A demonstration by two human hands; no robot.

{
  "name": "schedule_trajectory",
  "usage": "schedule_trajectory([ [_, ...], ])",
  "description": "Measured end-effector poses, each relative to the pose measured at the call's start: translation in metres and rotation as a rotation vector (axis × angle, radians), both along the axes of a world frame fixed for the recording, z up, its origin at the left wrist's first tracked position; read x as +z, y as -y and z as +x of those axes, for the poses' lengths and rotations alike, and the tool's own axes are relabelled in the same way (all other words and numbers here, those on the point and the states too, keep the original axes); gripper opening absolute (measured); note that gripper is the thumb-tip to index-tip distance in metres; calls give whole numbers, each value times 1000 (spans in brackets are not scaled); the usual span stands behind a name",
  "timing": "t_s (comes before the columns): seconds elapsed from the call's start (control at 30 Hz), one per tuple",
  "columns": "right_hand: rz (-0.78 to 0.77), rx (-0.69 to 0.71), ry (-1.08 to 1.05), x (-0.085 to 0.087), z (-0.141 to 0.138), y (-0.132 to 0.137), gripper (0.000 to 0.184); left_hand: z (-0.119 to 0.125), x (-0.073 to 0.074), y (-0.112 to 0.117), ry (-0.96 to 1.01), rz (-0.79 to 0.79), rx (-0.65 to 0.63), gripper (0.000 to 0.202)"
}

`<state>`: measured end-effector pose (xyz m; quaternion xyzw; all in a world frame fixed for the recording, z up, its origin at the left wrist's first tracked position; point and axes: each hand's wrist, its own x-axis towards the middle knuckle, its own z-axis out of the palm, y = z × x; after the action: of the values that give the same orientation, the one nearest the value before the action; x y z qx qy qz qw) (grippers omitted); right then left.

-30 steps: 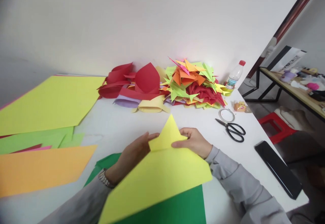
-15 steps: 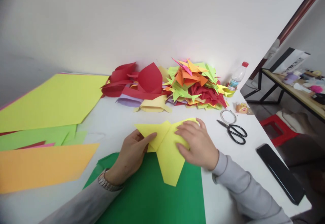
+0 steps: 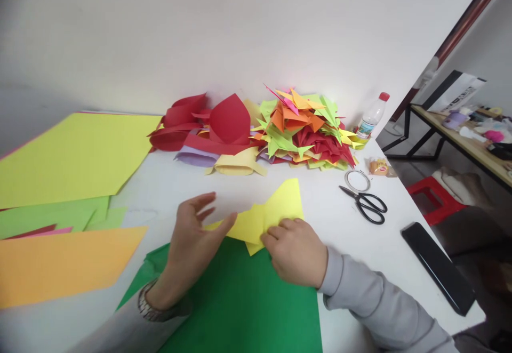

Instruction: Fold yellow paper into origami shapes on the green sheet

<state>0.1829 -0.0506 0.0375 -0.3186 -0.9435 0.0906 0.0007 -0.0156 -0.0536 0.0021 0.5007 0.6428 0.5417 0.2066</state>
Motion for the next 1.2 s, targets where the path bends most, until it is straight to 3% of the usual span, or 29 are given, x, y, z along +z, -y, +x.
schedule_trajectory([
  [0.03,2,4,4,0,0,0,36,-4,1,-1,-142,108,-56,39],
  [0.1,9,10,13,2,0,0,34,-9,3,-1,-419,249,-316,32],
  [0.2,23,1,47,5,0,0,28,-11,6,2,-679,194,-727,44],
  [0.27,22,-6,71,8,1,0,24,-9,5,3,-772,104,-833,50],
  [0.37,-1,-8,73,10,2,0,22,-6,0,4,-852,92,-900,31],
  [0.43,-44,-28,31,12,4,-2,23,-6,-2,4,-893,155,-893,18],
  [0.53,-210,-136,-167,13,10,-13,27,-7,-1,4,-888,191,-879,21],
  [0.63,-526,-310,-497,10,20,-30,43,-7,1,3,-748,74,-842,22],
  [0.77,-919,-547,-884,-1,29,-51,72,-6,-2,-1,-489,-146,-666,20],
  [0.87,-1049,-580,-1077,-13,28,-56,67,-5,-7,-6,-396,-203,-575,21],
  [0.97,-969,-556,-1112,-26,24,-57,53,-5,-15,-11,-434,-174,-520,24],
  [1.2,-544,-729,-876,-45,21,-58,64,0,-22,-13,-698,15,-431,19],
])
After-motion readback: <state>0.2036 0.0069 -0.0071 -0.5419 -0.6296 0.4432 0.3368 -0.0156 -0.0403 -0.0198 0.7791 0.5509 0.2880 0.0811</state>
